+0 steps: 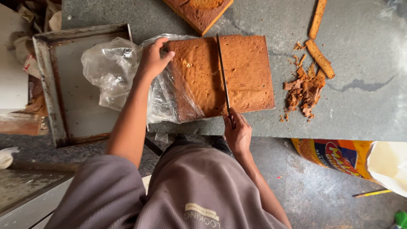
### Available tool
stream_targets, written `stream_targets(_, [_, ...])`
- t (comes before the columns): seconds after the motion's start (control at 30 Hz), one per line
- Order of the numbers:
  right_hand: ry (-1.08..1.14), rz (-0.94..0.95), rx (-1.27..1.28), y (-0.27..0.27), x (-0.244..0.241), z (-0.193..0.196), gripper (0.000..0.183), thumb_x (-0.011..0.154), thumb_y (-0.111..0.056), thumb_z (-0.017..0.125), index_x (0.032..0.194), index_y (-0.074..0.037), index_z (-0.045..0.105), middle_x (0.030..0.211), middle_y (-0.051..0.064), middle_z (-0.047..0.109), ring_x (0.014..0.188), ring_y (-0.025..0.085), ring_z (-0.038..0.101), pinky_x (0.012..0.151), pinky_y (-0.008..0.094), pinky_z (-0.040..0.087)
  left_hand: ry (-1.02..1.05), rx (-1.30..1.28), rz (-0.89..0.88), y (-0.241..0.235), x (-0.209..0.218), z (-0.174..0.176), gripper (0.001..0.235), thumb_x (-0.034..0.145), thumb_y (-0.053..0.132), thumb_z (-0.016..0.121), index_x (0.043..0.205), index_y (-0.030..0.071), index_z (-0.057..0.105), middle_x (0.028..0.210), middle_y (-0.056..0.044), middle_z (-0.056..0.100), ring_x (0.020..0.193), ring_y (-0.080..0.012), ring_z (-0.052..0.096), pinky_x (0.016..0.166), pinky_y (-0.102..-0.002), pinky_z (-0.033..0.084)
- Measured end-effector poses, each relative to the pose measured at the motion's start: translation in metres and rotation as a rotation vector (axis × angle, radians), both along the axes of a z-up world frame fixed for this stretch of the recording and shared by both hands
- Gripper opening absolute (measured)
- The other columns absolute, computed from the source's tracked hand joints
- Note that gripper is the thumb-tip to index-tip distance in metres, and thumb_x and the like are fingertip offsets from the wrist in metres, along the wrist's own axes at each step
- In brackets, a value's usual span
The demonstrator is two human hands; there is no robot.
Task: The person slices a rectangular cake into strips using a long serrated knife on a countertop. They trim the edges, cut the cake into uniform strips, and then unwrap a second cake from a plastic bag to continue slicing.
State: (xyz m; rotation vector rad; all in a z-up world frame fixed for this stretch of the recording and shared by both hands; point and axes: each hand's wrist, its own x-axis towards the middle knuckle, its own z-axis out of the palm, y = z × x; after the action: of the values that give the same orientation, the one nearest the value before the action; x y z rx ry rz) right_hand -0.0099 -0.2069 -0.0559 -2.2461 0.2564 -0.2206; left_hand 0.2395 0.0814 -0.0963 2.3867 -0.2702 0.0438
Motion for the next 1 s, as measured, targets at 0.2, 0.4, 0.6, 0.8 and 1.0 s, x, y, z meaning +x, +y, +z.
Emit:
stream_targets(0.2, [-0.047,0.001,-0.009,-0.006,-0.002,-0.005,0.032,0.095,-0.017,0.075,0.121,0.001,0.07,0.079,0.012,0.067,0.06,0.022,0.063,0.057,0.035,0.051,0.085,-0.177,0.254,-0.003,-0.04,0.025,0.043,0.098,0.022,0.074,0.137,0.008,0.062,0.136,-0.014,0.071,0.128,-0.023,0.07,0.111,-0.036,0.056])
stream_targets(0.4, [-0.055,0.009,-0.031,-0.008,0.005,-0.007,0.032,0.095,-0.012,0.073,0.124,-0.001,0.069,0.082,0.013,0.067,0.063,0.025,0.064,0.059,0.037,0.052,0.225,0.289,-0.313,-0.103,-0.057,0.047,0.092,0.083,0.041,0.083,0.158,0.012,0.037,0.17,-0.018,0.016,0.154,-0.0344,0.016,0.125,-0.054,0.017])
stream_targets(0.6, [-0.058,0.018,-0.102,-0.004,0.01,-0.003,0.031,0.095,-0.013,0.074,0.125,-0.003,0.07,0.083,0.015,0.068,0.065,0.028,0.067,0.059,0.039,0.053,0.336,0.635,-0.496,-0.138,-0.034,0.014,0.146,0.047,0.083,0.084,0.165,0.023,0.022,0.168,-0.014,-0.019,0.153,-0.043,-0.019,0.119,-0.071,-0.009])
stream_targets(0.8, [-0.083,0.049,-0.106,0.002,0.006,-0.001,0.032,0.097,-0.015,0.073,0.126,-0.001,0.069,0.088,0.015,0.071,0.067,0.028,0.07,0.059,0.038,0.056,0.289,0.577,-0.491,-0.13,-0.033,-0.022,0.145,0.046,0.088,0.081,0.163,0.02,0.029,0.167,-0.015,-0.021,0.152,-0.0442,-0.021,0.117,-0.074,-0.01])
stream_targets(1.0, [-0.053,0.018,-0.177,0.004,0.008,0.0,0.032,0.096,-0.018,0.074,0.124,-0.003,0.071,0.088,0.016,0.072,0.068,0.033,0.07,0.058,0.042,0.055,0.266,0.567,-0.499,-0.128,-0.034,-0.025,0.142,0.048,0.089,0.081,0.162,0.017,0.034,0.169,-0.014,-0.019,0.154,-0.0443,-0.02,0.118,-0.073,-0.009])
